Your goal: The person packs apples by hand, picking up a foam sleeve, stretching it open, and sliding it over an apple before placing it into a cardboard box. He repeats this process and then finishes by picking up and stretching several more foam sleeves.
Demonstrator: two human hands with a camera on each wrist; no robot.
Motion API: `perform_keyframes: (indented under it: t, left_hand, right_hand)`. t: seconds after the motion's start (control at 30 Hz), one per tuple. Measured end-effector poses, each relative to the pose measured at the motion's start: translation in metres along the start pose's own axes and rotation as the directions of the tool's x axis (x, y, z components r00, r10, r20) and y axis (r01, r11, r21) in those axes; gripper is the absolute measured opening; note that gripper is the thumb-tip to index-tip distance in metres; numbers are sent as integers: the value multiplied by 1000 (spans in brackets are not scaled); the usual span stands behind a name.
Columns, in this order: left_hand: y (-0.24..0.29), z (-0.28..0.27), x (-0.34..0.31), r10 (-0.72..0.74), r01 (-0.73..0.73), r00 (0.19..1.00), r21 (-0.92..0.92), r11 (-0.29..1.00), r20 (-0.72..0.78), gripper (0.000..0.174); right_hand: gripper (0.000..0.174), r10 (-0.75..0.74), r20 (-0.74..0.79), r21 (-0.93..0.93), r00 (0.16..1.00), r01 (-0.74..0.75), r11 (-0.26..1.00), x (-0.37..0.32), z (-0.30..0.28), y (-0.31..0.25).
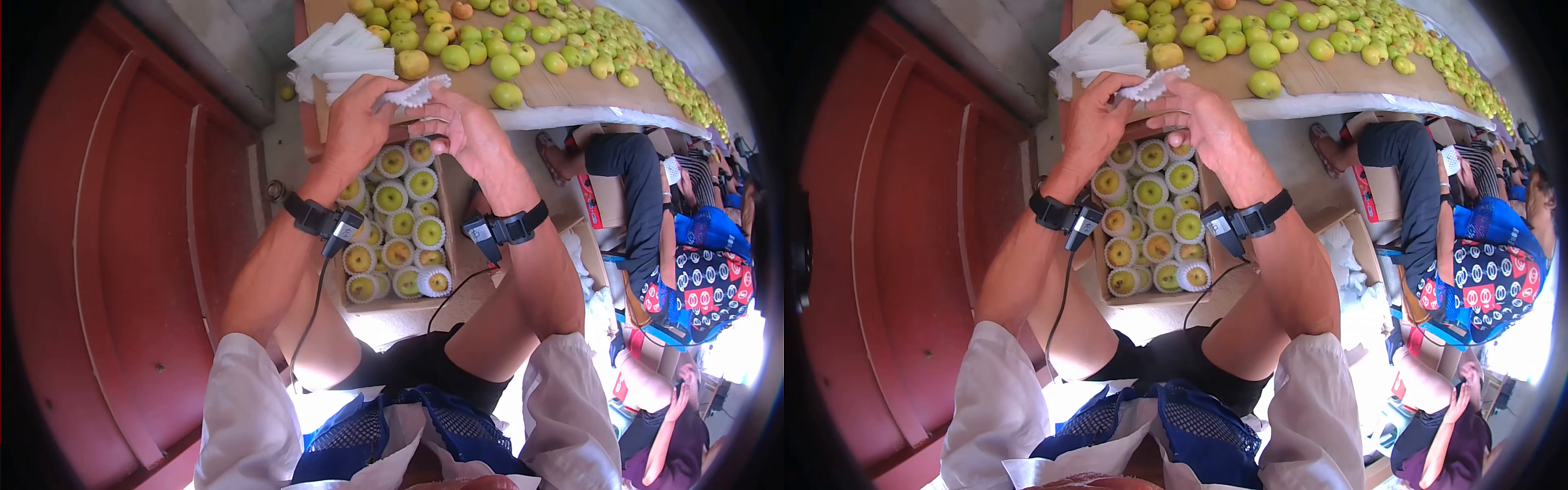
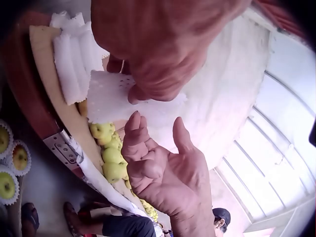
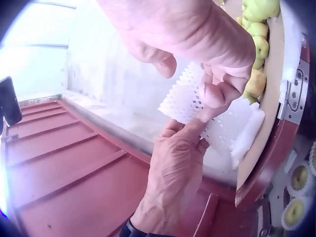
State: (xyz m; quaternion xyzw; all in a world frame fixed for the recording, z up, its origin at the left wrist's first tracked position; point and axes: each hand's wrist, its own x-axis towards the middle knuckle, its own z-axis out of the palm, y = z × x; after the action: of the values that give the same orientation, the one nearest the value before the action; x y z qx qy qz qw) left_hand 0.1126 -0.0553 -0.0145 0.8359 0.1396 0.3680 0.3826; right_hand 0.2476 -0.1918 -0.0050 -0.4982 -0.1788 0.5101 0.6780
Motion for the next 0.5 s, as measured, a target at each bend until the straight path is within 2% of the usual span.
perform_keyframes:
  t: [0.07,0.17,0.27,0.37,0.47,0.5]
  left_hand:
    - [1,0,0,30,-30,1000,8,1000,4,29]
    - [-1,-1,0,184,-180,983,96,979,-29,29]
    - [4,1,-4,331,-329,944,163,930,18,36]
    - [14,7,-9,345,-353,936,202,914,74,42]
    - [24,12,-18,57,-70,990,95,993,132,47]
    - [26,14,-17,-21,31,989,-66,997,149,47]
  right_hand:
    - [33,-26,35,34,999,25,999,0,-3,2]
    - [25,-23,10,20,1000,23,1000,-4,0,0]
    - [19,-33,11,50,999,32,998,7,-12,8]
    - [21,-177,-55,89,983,181,980,6,-14,12]
    - [24,-377,-292,-148,879,348,926,-2,5,8]
    - [25,-430,-271,-257,861,366,895,-1,5,8]
